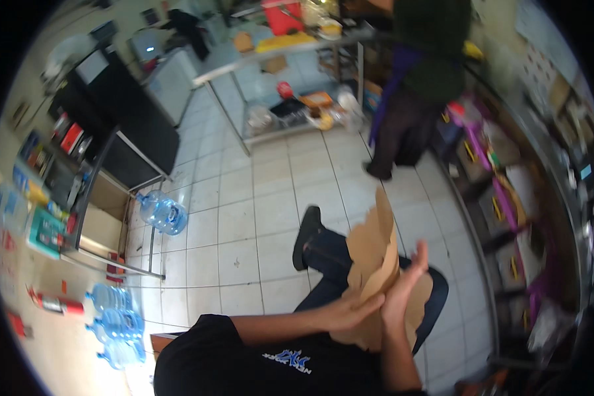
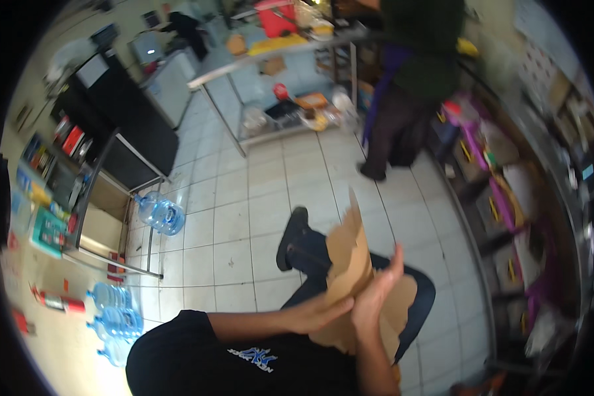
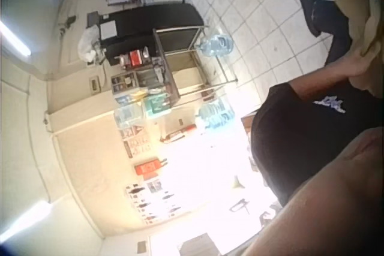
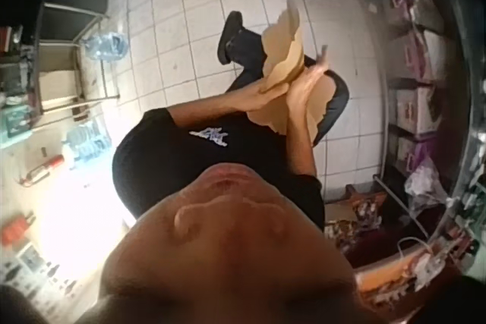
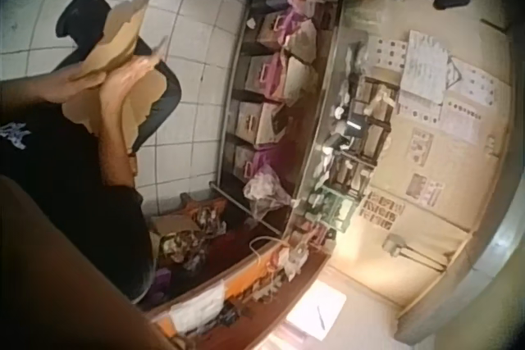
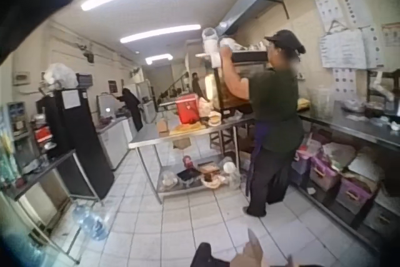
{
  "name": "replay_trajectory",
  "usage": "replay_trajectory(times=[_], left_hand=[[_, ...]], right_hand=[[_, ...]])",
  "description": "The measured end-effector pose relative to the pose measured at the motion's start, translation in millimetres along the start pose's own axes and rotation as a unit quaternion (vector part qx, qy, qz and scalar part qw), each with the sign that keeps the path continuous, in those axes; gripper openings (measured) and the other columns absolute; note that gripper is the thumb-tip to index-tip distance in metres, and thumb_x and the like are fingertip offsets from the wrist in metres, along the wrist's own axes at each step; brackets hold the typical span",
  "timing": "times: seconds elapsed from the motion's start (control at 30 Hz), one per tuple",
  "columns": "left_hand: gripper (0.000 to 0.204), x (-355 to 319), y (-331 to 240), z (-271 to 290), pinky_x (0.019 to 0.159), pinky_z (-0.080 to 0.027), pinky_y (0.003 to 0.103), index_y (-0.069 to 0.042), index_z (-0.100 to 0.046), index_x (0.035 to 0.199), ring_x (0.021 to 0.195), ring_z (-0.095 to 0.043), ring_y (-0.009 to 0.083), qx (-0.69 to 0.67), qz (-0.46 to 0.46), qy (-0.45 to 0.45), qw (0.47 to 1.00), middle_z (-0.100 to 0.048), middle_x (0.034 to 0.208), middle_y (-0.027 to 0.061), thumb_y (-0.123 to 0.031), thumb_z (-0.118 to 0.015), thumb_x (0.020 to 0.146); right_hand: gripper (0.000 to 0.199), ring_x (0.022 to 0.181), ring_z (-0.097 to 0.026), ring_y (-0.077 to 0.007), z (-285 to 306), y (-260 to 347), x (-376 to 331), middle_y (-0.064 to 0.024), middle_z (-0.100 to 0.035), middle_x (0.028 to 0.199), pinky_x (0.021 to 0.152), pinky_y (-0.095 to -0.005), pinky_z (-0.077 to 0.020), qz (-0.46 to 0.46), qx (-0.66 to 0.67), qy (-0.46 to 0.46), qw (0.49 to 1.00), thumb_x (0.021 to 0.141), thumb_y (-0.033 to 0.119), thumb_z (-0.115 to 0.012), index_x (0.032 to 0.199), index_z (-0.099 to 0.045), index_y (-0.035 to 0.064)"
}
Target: Assembling and stacking cardboard food boxes while sitting in a commercial kitchen prep area.
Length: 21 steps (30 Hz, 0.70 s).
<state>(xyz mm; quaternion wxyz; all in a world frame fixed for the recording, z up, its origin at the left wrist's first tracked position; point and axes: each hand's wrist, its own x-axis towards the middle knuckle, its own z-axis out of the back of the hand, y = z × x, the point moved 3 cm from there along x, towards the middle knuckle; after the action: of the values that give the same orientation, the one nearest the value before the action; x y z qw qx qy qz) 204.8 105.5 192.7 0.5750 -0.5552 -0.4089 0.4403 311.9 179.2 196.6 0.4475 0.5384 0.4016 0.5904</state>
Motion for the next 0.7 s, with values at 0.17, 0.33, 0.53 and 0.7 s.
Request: replay_trajectory(times=[0.17, 0.33, 0.53, 0.7], left_hand=[[0.045, -13.0, -32.6, 62.2, 0.098, -0.045, 0.032, -0.001, -0.050, 0.136, 0.114, -0.057, 0.0145, -0.124, 0.175, 0.032, 0.976, -0.061, 0.125, 0.0072, -0.031, -0.054, 0.103], [0.045, -21.5, 10.7, 89.3, 0.094, -0.050, 0.036, -0.005, -0.051, 0.136, 0.115, -0.059, 0.0185, -0.250, 0.162, 0.055, 0.953, -0.060, 0.127, 0.0066, -0.015, -0.065, 0.095], [0.051, -18.0, 5.7, 93.3, 0.094, -0.052, 0.036, 0.001, -0.050, 0.135, 0.117, -0.061, 0.0245, -0.348, 0.126, 0.084, 0.925, -0.062, 0.126, 0.0121, 0.000, -0.059, 0.086], [0.054, -17.9, 3.9, 84.8, 0.097, -0.051, 0.038, 0.002, -0.048, 0.138, 0.118, -0.061, 0.0253, -0.320, 0.172, 0.068, 0.929, -0.061, 0.129, 0.0136, -0.001, -0.060, 0.085]], right_hand=[[0.060, 0.143, -0.034, -0.0276, 7.9, 28.6, 19.9, -0.0160, -0.033, 0.157, 0.117, -0.0372, -0.0264, -0.083, 0.104, 0.193, 0.972, 0.107, 0.037, -0.039, 0.157, -0.022, 0.0086], [0.058, 0.139, -0.042, -0.0317, 17.7, 18.3, 9.4, -0.0172, -0.049, 0.147, 0.114, -0.0404, -0.0331, 0.020, -0.004, 0.141, 0.990, 0.096, 0.020, -0.063, 0.149, -0.042, 0.0075], [0.053, 0.141, -0.042, -0.0293, 23.2, 25.2, -3.3, -0.0152, -0.050, 0.147, 0.117, -0.0411, -0.0315, 0.018, 0.060, 0.176, 0.982, 0.096, 0.017, -0.064, 0.145, -0.047, 0.0041], [0.047, 0.146, -0.034, -0.0329, 15.9, 18.6, -16.4, -0.0180, -0.045, 0.151, 0.117, -0.0410, -0.0291, -0.019, -0.227, 0.146, 0.963, 0.106, 0.027, -0.047, 0.146, -0.045, 0.0031]])
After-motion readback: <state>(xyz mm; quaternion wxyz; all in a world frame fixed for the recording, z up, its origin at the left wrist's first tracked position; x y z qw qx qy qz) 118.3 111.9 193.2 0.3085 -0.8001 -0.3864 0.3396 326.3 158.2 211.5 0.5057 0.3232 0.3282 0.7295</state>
